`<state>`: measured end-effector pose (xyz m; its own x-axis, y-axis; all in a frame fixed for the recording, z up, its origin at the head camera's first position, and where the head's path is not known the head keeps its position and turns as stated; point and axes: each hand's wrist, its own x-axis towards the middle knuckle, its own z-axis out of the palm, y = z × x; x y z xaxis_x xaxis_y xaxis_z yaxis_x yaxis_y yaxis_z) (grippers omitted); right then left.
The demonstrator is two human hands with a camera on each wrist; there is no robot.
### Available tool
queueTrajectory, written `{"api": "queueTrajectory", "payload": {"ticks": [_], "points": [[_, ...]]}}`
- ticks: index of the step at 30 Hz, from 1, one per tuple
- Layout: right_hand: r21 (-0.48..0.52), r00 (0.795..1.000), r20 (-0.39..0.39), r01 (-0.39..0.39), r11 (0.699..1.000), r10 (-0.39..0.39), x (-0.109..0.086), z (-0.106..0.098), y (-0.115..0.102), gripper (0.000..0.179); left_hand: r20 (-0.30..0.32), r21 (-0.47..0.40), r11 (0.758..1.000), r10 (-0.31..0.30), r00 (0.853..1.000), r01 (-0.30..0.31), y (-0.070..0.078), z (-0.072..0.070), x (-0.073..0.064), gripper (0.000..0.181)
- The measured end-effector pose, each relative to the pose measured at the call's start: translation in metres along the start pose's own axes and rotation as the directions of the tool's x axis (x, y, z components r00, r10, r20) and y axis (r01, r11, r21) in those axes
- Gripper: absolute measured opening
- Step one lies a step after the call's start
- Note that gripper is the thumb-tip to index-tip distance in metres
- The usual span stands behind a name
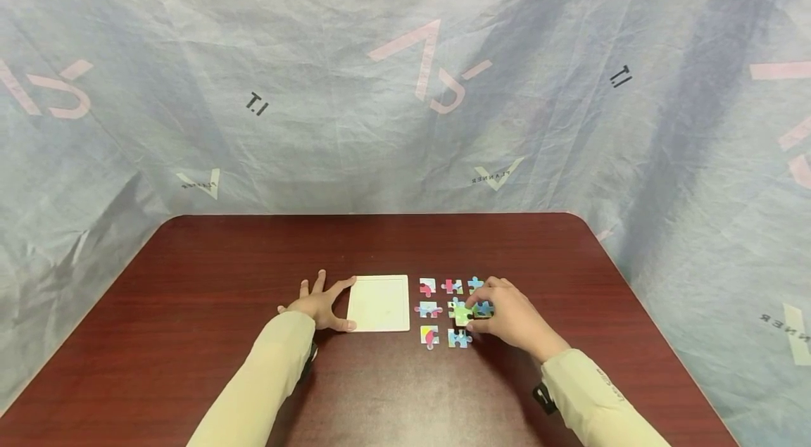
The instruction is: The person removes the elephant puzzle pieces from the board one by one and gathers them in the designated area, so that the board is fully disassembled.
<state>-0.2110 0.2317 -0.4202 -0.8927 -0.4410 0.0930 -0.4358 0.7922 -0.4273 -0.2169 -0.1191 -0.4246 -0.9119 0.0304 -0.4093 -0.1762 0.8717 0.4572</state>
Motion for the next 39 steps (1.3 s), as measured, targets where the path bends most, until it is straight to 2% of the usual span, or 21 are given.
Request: {"api": "queueTrajectory", "payload": {"ticks": [4,11,27,34,39], "points": [[-0.006,1.000,0.008,0.000,1.000,0.000,-0.005,-0.002,0.007,0.024,0.002,0.001,1.000,0.001,1.000,-0.001,0.000,0.000,0.001,0.095],[0.035,0.997,0.070,-0.042,0.999,0.040,-0.012,-0.003,0.015,0.023,0.001,-0.003,1.000,-0.002,1.000,0.002,0.002,-0.004,-0.004,0.094],[0.114,0.992,0.130,-0.015,0.993,0.000,-0.024,0.000,0.030,0.023,-0.001,0.004,1.000,0.002,1.000,-0.002,0.006,-0.011,-0.018,0.090],[0.135,0.992,0.126,-0.024,0.991,0.006,-0.025,0.001,0.032,0.024,0.004,0.007,1.000,0.009,1.000,-0.009,0.004,-0.011,-0.017,0.090],[0.120,0.991,0.135,-0.024,0.992,0.008,-0.024,0.002,0.033,0.024,0.007,0.014,1.000,0.004,1.000,-0.004,0.002,-0.007,-0.009,0.092]]}}
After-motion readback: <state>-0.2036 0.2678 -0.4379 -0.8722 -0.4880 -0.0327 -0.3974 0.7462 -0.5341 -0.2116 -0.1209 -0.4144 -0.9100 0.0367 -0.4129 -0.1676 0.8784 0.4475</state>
